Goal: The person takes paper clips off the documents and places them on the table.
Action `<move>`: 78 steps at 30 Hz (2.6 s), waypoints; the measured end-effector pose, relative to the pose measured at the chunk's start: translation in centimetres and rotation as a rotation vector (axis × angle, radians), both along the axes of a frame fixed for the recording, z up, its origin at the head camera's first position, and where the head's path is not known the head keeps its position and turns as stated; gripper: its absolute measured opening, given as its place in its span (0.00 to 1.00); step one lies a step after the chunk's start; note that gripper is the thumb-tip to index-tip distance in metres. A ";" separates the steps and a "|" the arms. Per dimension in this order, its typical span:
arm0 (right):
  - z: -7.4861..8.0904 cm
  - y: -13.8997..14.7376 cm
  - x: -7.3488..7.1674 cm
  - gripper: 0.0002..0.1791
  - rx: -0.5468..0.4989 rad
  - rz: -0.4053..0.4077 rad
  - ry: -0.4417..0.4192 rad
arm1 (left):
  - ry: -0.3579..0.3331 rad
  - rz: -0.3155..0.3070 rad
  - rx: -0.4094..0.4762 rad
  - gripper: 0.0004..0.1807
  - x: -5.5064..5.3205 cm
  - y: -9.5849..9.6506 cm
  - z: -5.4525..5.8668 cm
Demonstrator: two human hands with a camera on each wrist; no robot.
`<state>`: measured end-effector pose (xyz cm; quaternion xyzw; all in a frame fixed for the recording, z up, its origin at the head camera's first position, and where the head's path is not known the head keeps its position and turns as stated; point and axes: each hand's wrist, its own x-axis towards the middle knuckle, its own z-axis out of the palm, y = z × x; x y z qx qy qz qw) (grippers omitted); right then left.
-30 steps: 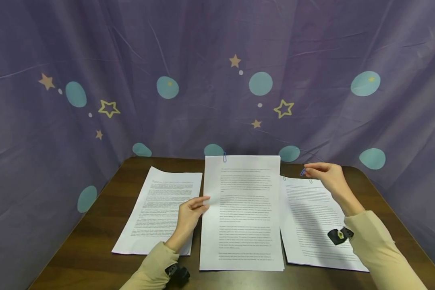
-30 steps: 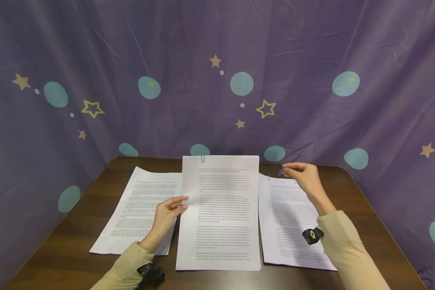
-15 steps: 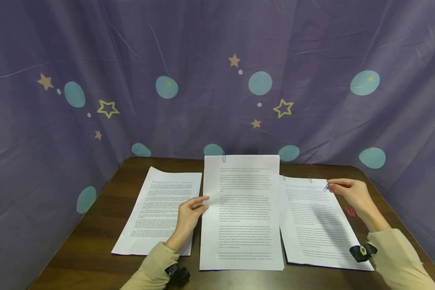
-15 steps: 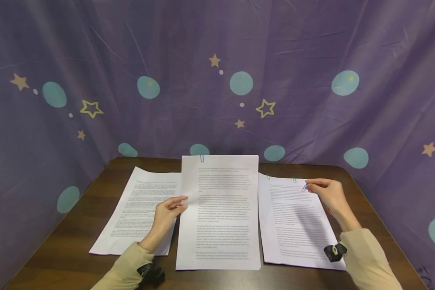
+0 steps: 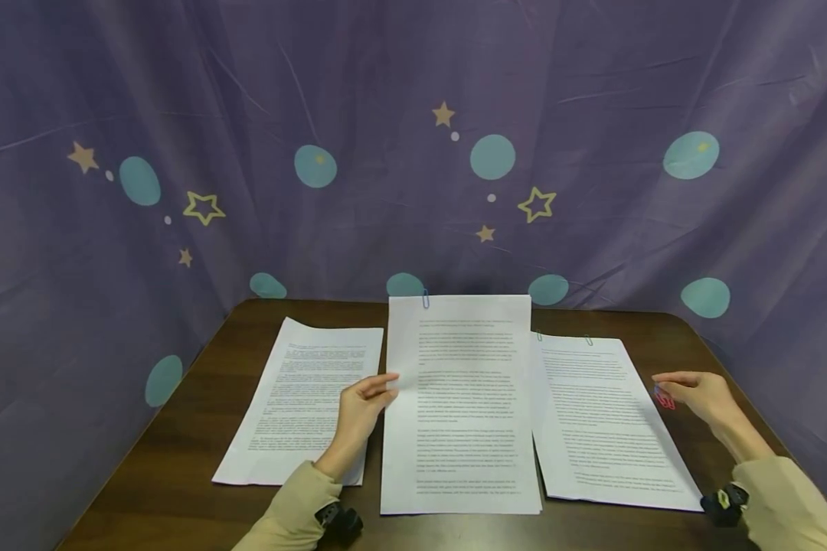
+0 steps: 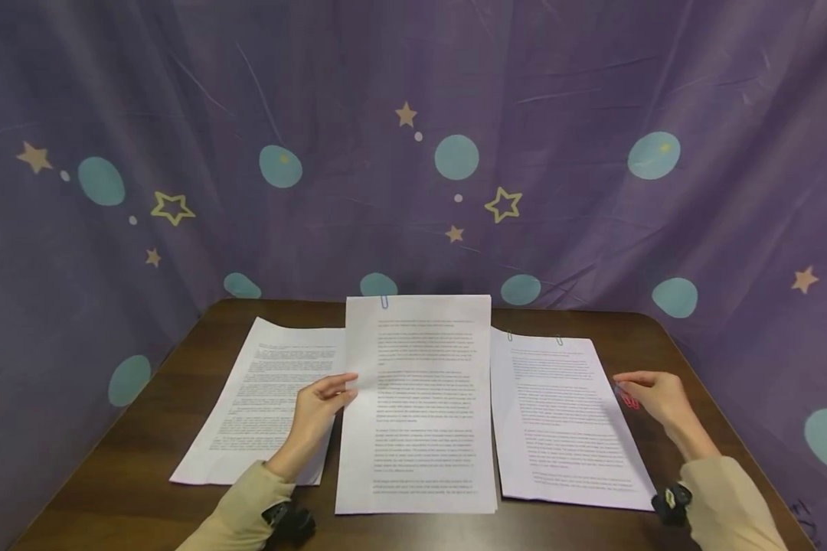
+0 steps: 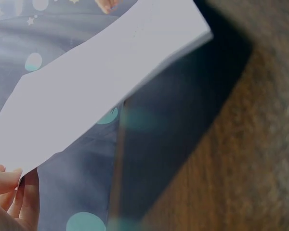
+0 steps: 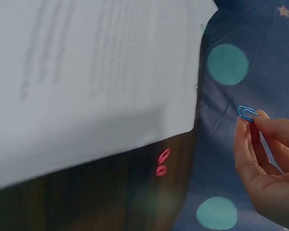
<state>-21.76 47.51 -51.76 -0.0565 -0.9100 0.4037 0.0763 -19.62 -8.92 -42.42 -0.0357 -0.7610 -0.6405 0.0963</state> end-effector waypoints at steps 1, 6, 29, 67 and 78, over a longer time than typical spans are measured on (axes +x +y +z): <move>0.3 -0.2 0.4 0.24 -0.007 0.007 -0.006 | 0.002 0.003 -0.007 0.12 0.0 0.0 -0.1; 3.0 -2.1 2.6 0.13 -0.171 0.063 -0.067 | 0.002 0.009 0.001 0.12 0.0 0.1 -0.2; 5.5 -4.0 5.1 0.15 -0.066 -0.004 -0.174 | -0.030 0.001 0.002 0.13 0.2 -0.1 0.0; 7.9 -8.1 2.3 0.18 -0.013 0.097 0.018 | -0.036 0.003 0.033 0.12 2.0 0.8 2.6; 13.4 -14.8 2.5 0.13 0.053 0.225 0.170 | -0.037 0.002 0.051 0.12 1.1 0.4 1.3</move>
